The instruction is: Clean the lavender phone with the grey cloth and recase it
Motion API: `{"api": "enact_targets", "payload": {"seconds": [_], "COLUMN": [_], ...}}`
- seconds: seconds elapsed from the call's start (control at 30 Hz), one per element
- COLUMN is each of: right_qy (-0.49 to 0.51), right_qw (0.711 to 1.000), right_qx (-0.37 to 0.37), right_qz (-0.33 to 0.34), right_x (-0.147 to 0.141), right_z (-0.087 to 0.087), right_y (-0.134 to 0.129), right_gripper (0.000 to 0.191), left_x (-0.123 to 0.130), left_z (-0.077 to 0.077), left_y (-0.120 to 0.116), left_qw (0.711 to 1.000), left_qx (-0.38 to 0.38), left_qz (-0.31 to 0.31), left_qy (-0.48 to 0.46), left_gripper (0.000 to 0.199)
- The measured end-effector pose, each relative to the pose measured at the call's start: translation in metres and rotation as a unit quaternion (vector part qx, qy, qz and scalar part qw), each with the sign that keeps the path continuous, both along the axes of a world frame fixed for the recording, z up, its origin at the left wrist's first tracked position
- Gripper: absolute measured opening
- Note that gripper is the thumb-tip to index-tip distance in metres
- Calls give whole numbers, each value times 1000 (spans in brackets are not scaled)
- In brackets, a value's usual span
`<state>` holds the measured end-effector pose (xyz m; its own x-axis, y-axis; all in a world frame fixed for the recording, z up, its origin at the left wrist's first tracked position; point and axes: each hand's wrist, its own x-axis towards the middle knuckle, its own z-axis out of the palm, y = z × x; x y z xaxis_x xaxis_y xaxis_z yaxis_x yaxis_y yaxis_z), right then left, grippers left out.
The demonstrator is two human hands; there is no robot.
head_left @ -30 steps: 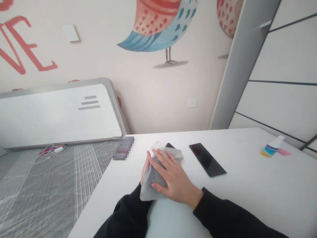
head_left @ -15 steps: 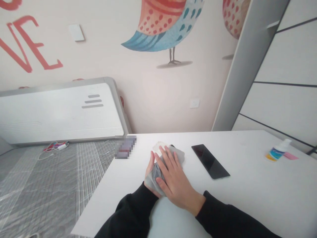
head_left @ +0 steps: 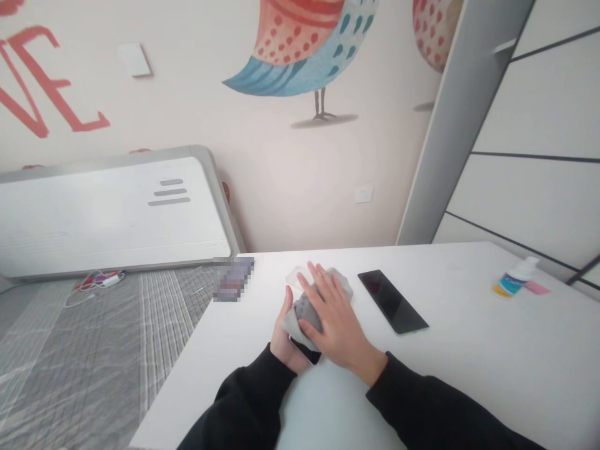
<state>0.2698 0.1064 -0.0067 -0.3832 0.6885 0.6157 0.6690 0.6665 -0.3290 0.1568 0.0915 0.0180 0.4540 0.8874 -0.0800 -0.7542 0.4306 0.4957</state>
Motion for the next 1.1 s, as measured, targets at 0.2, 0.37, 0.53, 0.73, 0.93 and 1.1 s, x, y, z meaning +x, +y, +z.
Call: {"api": "enact_targets", "payload": {"seconds": [0.2, 0.37, 0.53, 0.73, 0.93, 1.1], "right_qy": [72, 53, -38, -58, 34, 92], "right_qw": [993, 998, 994, 986, 998, 994], "right_qx": [-9, -25, 2, 9, 32, 3], "right_qz": [-89, -10, 103, 159, 48, -61], "right_x": [1, -7, -11, -8, -5, 3], "right_z": [-9, -9, 1, 6, 0, -4], "right_y": [5, -8, -22, -24, -7, 8], "right_gripper": [68, 54, 60, 58, 59, 41], "left_x": [-4, -5, -8, 4, -3, -2], "left_z": [-5, -8, -28, -42, -10, -4], "left_y": [0, 2, 3, -4, 5, -1], "left_qw": [998, 998, 997, 970, 999, 1000], "left_qx": [15, -2, -2, 81, 16, -26], "left_qz": [-61, -52, 73, 228, 35, -7], "left_qy": [-29, -28, -13, -12, 22, -6], "left_gripper": [70, 73, 52, 57, 77, 69]}}
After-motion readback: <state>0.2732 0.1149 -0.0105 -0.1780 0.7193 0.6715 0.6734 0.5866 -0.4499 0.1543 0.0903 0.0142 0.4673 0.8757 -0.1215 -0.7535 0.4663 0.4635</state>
